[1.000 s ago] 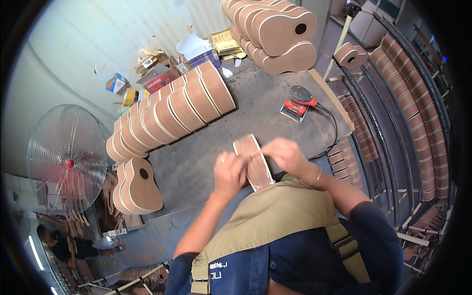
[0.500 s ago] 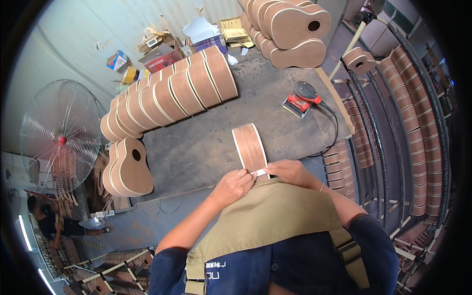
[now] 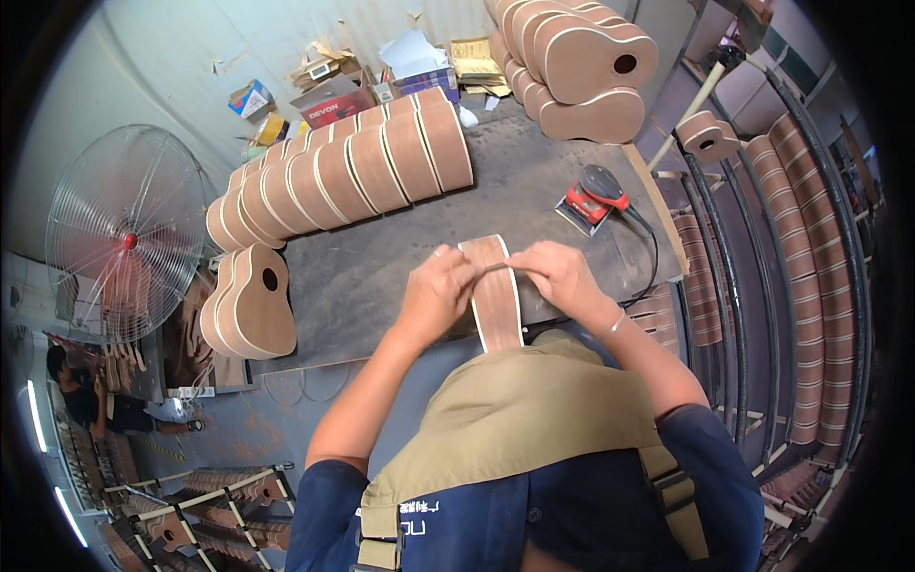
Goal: The person sands the edges and surfaces of wooden guitar bodies using a handheld sanding tool. They repeatedly pick up guitar bodies from a stack, sand them, and place them on a rack.
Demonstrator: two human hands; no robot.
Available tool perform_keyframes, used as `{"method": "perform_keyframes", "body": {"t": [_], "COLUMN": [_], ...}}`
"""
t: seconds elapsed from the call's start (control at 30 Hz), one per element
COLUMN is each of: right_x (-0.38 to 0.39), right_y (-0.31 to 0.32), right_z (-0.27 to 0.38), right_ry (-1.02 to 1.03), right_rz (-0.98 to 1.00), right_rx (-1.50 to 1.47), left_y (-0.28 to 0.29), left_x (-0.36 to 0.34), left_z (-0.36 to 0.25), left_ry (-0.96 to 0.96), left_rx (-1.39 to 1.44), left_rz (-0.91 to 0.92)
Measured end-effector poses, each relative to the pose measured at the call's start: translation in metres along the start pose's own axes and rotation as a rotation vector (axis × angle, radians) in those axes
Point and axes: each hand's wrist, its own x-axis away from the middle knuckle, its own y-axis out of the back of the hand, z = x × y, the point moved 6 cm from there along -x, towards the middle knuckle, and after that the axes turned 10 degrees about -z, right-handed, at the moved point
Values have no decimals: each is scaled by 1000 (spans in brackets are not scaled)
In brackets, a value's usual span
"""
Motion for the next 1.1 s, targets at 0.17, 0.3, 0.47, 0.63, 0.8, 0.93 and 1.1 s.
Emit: {"method": "perform_keyframes", "body": {"t": [0.17,0.3,0.47,0.63,0.8,0.93,1.1], "right_x": [59,95,106,109,128,140,149], "right_y": [-4,-15,-17,17,17,6,-23], "right_z": [10,13,3,-10,-47,-70,-105], "right_ry": [62,-95,-432,-755,-938,-972,-1198], "right_rz": [-12,171,455,-24,-524,-545,-630], "right_rx": [-30,-127,-335,-515,-706,-686,-847], "left_y": [-14,-29,-29,-11,-64,-53,-41], "left_x": [47,84,83,61,68,85,153], "left_z": [-24,-30,-16,-26,-19,12,97], "left_ry": [-163,-175,49,596,564,939,1283], "left_rx": [-97,-25,286,70,-136,270,1296], "left_rz": [86,244,326,-183,-121,-292,-631]}}
